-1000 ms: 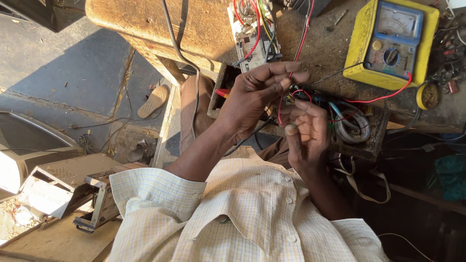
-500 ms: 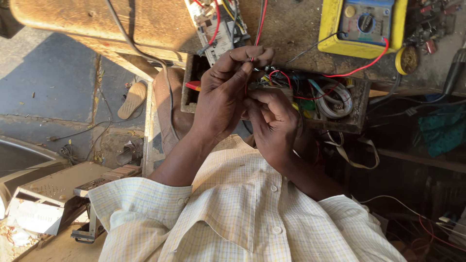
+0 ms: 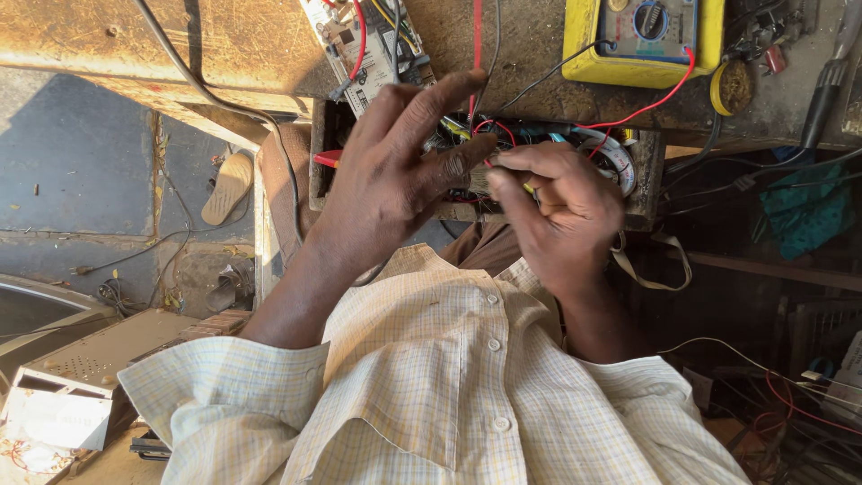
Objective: The person sits on the floor and repairs a green circuit board. They use a soldering iron to heat and attach wires, a brush to clean the board, and pliers to strip and twist wire ends. The person repeatedly solders connections and cleans the board with a brush.
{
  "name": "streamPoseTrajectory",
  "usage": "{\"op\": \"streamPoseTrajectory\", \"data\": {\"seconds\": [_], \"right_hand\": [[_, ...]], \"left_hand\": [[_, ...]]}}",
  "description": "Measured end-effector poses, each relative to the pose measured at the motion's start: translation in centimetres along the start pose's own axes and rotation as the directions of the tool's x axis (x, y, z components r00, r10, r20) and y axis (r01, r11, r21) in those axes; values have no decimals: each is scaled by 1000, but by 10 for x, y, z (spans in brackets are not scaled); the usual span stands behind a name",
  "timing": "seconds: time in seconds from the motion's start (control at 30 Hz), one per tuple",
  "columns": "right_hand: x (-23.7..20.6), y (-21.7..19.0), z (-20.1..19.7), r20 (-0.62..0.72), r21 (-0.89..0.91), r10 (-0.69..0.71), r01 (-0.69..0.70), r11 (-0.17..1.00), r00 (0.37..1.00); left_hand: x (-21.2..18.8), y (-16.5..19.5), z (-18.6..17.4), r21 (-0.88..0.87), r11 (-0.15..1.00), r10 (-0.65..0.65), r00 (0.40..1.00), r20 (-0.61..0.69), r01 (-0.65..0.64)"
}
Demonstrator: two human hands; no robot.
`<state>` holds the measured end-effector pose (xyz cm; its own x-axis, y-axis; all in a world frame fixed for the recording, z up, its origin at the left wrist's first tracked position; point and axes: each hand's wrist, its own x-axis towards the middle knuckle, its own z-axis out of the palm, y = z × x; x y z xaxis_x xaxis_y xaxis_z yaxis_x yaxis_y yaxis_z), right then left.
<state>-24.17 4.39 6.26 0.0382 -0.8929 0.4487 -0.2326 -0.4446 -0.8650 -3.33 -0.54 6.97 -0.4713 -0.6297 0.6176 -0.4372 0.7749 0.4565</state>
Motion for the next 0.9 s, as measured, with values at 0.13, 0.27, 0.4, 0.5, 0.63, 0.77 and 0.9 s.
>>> {"op": "streamPoseTrajectory", "data": {"seconds": [0.13,0.27,0.4,0.5,0.63,0.77,0.9], "right_hand": [[-9,1,-30,-100,-192,13,-32,981,995],[-23,24,-56,-123,-508,-29,-37,860,992],[-49,50,-54,55,-677,-35,63,734,998],[-67,57,-47,112,-723,-79,136,678,991],[-67,61,-44,165,-737,-89,183,651,982],[-67,62,-43,117,-721,-26,103,685,993],[-70,67,-43,160,-744,2,119,658,987]], "left_hand": [[6,-1,-6,5,1000,-8,993,-118,8],[-1,-1,-12,-224,959,-203,973,-110,174],[-10,-7,-14,-279,949,-201,965,-171,148],[-10,-13,-9,-312,938,-217,956,-195,149],[-8,-19,0,-355,925,-234,940,-249,136],[-8,-23,8,-406,904,-248,937,-248,133],[-8,-27,10,-471,873,-274,926,-260,127]]}}
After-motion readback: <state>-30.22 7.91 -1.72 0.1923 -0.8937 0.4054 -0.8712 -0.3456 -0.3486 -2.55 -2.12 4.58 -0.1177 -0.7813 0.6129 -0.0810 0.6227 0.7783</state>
